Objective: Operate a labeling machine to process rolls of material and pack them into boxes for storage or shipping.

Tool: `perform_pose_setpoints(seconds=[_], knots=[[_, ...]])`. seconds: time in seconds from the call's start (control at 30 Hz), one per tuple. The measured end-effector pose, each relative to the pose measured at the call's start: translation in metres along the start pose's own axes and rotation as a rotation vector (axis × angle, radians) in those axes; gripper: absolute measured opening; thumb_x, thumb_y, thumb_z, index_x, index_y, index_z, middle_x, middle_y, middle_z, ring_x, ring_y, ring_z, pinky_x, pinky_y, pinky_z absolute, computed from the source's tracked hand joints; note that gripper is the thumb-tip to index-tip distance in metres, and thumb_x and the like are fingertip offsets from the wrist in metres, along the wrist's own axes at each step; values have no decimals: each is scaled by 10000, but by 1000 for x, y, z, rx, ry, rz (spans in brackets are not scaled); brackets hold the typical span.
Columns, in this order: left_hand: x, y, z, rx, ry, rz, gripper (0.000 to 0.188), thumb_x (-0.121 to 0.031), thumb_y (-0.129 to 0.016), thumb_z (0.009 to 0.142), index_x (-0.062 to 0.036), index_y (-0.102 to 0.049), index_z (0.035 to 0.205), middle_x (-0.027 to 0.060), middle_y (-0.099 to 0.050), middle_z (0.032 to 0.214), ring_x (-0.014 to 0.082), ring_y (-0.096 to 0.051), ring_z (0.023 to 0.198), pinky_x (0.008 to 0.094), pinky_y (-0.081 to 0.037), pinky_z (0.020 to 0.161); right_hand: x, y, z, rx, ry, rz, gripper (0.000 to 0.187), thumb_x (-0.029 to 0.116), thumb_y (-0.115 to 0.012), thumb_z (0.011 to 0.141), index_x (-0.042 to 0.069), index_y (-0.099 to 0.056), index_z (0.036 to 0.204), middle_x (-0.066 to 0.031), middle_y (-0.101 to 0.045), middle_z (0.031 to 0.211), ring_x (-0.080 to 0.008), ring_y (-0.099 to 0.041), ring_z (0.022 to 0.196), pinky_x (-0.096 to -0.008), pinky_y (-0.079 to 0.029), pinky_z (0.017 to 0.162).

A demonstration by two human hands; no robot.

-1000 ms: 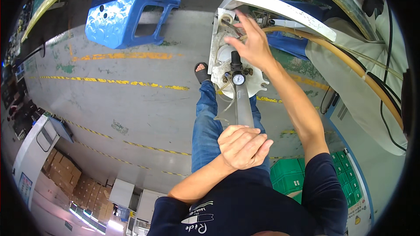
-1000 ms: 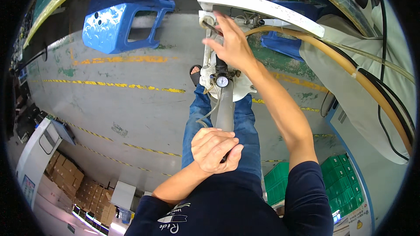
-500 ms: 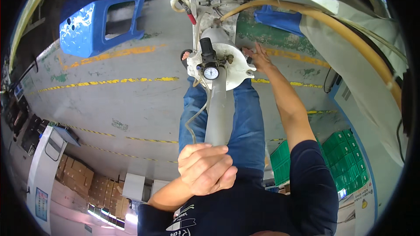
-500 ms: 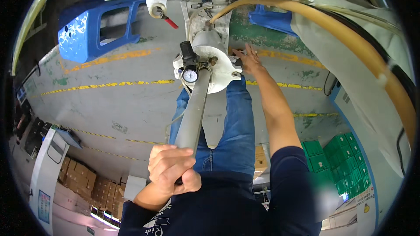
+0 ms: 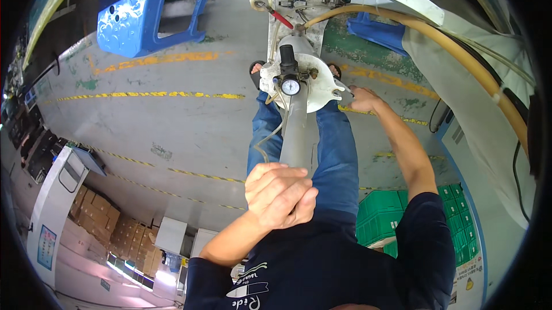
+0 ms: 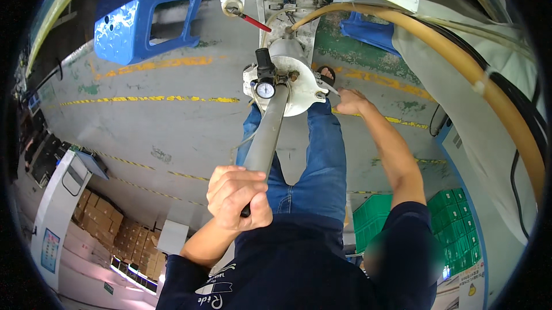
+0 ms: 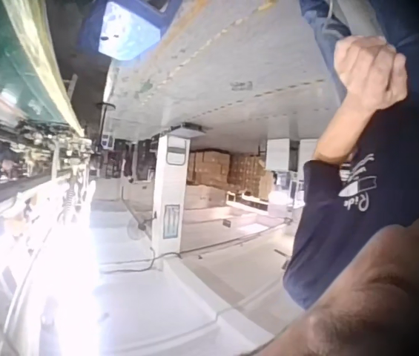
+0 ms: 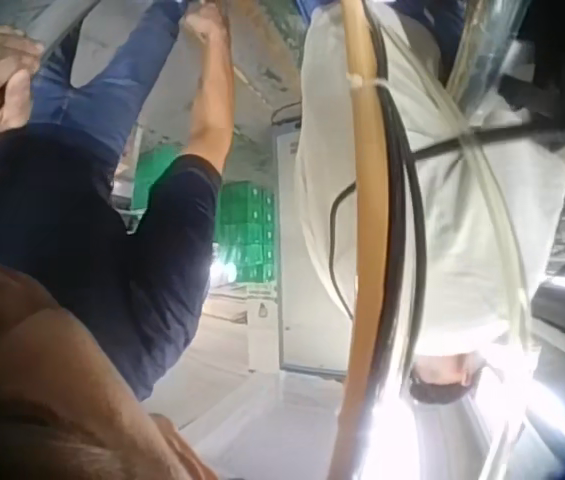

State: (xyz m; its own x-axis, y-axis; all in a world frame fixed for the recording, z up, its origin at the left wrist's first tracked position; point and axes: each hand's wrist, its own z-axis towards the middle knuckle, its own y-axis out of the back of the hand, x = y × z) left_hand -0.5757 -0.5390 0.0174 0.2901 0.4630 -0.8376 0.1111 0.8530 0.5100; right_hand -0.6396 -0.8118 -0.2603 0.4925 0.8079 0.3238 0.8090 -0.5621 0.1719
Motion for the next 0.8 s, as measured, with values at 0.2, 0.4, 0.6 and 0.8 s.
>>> perform_pose_setpoints(seconds=[0.2, 0.4, 0.6, 0.8], knots=[[1, -8, 2, -13, -44, -3, 78, -51, -667, 764, -74, -593, 759, 16, -632, 669, 159, -639, 615, 277, -473, 665, 43, -3, -58, -68, 108, 620, 474, 312, -682, 781, -17, -579, 1106, -163, -670, 797, -296, -631, 773, -378, -490, 693], [-12, -23, -2, 14, -41, 27, 70, -53, -688, 757, -68, -622, 774, 14, -635, 688, 144, -629, 616, 256, -442, 654, 68, -41, -63, -664, -2, 602, 482, 310, -709, 787, -17, -573, 1114, -170, -672, 787, -316, -633, 707, -377, -500, 640], [-12, -31, -3, -22, -77, 67, 57, -55, -701, 755, -68, -648, 768, 0, -611, 677, 132, -567, 575, 248, -408, 620, 42, -45, -47, -751, 140, 128, 438, 323, -706, 801, -12, -594, 1060, -177, -673, 762, -379, -623, 609, -429, -496, 562], [-18, -50, -2, -70, -89, 53, 68, -31, -687, 746, -70, -634, 760, -7, -617, 653, 135, -580, 559, 243, -418, 619, 101, -63, -49, -951, -127, 232, 470, 404, -667, 812, -33, -620, 977, -236, -661, 746, -459, -619, 620, -490, -495, 550]])
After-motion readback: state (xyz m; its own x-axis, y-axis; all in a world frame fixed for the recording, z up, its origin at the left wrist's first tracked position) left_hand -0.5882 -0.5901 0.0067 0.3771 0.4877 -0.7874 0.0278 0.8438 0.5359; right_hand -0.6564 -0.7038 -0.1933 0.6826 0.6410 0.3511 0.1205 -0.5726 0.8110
